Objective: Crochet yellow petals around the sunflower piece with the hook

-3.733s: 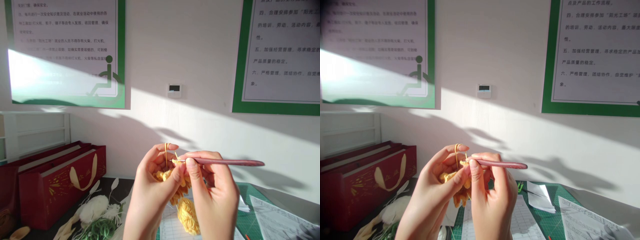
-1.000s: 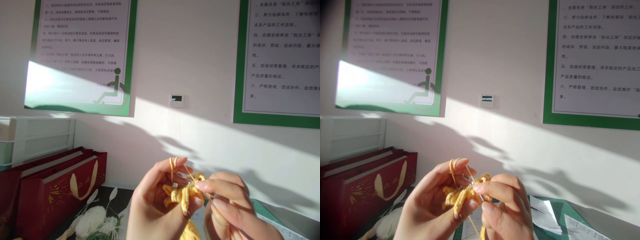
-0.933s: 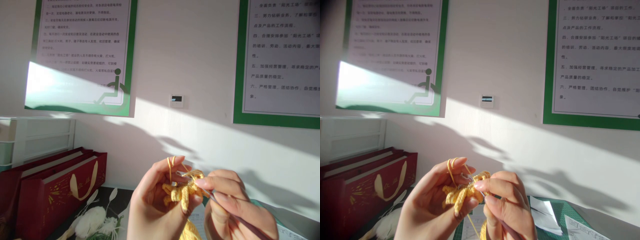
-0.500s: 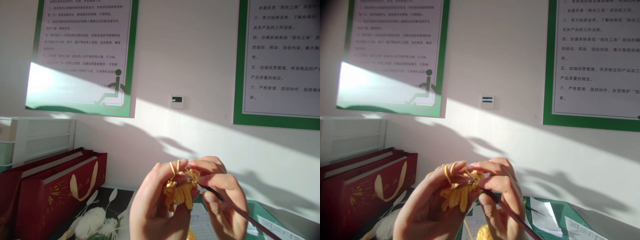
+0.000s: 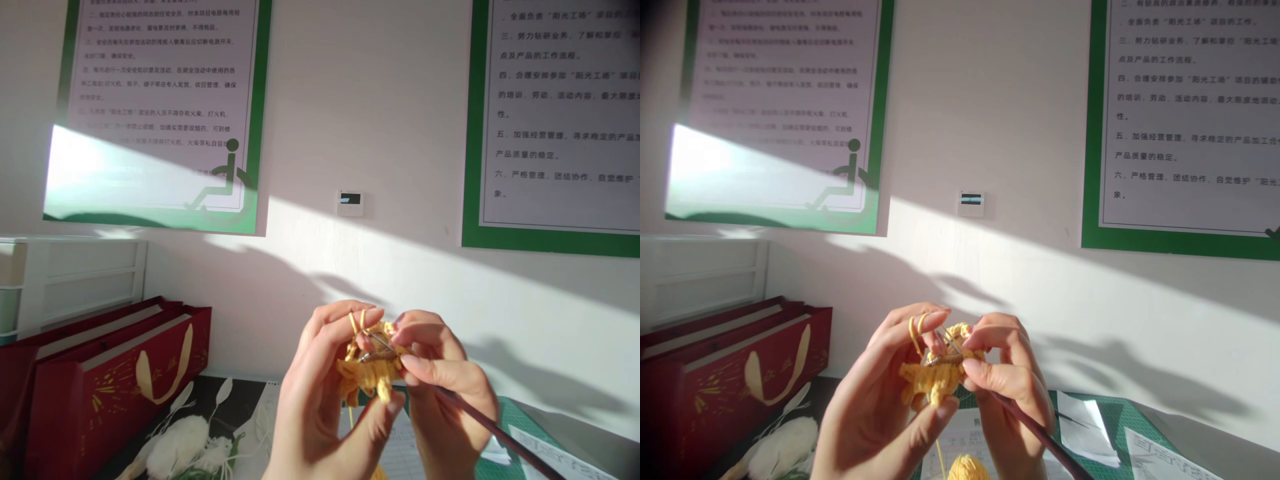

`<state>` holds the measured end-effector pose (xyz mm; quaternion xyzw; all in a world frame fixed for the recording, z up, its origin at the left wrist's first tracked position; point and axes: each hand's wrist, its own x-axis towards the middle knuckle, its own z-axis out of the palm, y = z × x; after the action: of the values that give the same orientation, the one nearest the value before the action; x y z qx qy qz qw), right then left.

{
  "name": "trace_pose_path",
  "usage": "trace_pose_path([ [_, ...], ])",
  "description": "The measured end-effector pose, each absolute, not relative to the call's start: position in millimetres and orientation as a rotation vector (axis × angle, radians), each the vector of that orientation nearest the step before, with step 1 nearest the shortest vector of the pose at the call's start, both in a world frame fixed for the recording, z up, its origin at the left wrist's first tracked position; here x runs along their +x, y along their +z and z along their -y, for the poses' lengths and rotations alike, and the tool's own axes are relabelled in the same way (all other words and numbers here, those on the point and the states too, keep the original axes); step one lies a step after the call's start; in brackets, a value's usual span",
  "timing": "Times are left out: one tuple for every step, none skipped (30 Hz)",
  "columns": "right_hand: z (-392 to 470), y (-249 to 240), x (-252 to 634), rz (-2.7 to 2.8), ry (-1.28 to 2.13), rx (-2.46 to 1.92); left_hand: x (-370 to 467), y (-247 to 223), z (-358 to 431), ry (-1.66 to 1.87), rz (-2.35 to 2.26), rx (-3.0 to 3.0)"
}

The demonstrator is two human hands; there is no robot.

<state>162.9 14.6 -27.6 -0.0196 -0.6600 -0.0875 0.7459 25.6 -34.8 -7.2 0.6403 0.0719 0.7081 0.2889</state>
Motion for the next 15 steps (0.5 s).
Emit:
trace_pose_path([
  [-16.2, -28.3, 163.9, 1.431, -0.234, -0.050, 22.9, -5.8, 35.6, 1.810, -0.173, 1.670],
  [-17.8, -28.7, 164.7, 1.415, -0.274, -0.061, 20.4, -4.5, 35.9, 1.738, -0.178, 1.637],
  [-19.3, -29.1, 165.2, 1.401, -0.313, -0.070, 18.4, -3.5, 35.5, 1.685, -0.216, 1.606],
  [-20.7, -29.3, 165.4, 1.388, -0.346, -0.080, 16.9, -2.8, 34.4, 1.676, -0.259, 1.577],
  [-21.9, -29.5, 165.4, 1.377, -0.372, -0.089, 15.9, -2.6, 32.6, 1.686, -0.303, 1.565],
  [-23.0, -29.8, 165.2, 1.375, -0.391, -0.105, 15.2, -2.8, 30.3, 1.713, -0.341, 1.574],
  [-23.9, -30.1, 165.2, 1.377, -0.410, -0.124, 14.6, -3.4, 27.6, 1.745, -0.372, 1.598],
  [-24.6, -30.5, 165.2, 1.388, -0.427, -0.140, 14.0, -4.3, 25.0, 1.770, -0.394, 1.640],
  [-25.3, -31.0, 165.3, 1.397, -0.438, -0.149, 13.2, -5.4, 22.4, 1.787, -0.413, 1.691],
  [-25.8, -31.4, 165.5, 1.407, -0.445, -0.152, 12.2, -6.5, 20.2, 1.799, -0.427, 1.748],
  [-26.3, -31.8, 165.8, 1.415, -0.452, -0.154, 11.0, -7.6, 18.4, 1.810, -0.439, 1.812],
  [-26.8, -32.1, 166.0, 1.422, -0.459, -0.152, 9.7, -8.5, 17.2, 1.824, -0.454, 1.877],
  [-27.3, -32.2, 166.1, 1.426, -0.468, -0.147, 8.5, -9.3, 16.4, 1.845, -0.472, 1.936],
  [-27.8, -32.2, 166.1, 1.427, -0.479, -0.142, 7.4, -9.8, 16.1, 1.872, -0.493, 1.990],
  [-28.4, -32.1, 166.0, 1.423, -0.494, -0.140, 6.6, -10.0, 16.3, 1.905, -0.520, 2.032],
])
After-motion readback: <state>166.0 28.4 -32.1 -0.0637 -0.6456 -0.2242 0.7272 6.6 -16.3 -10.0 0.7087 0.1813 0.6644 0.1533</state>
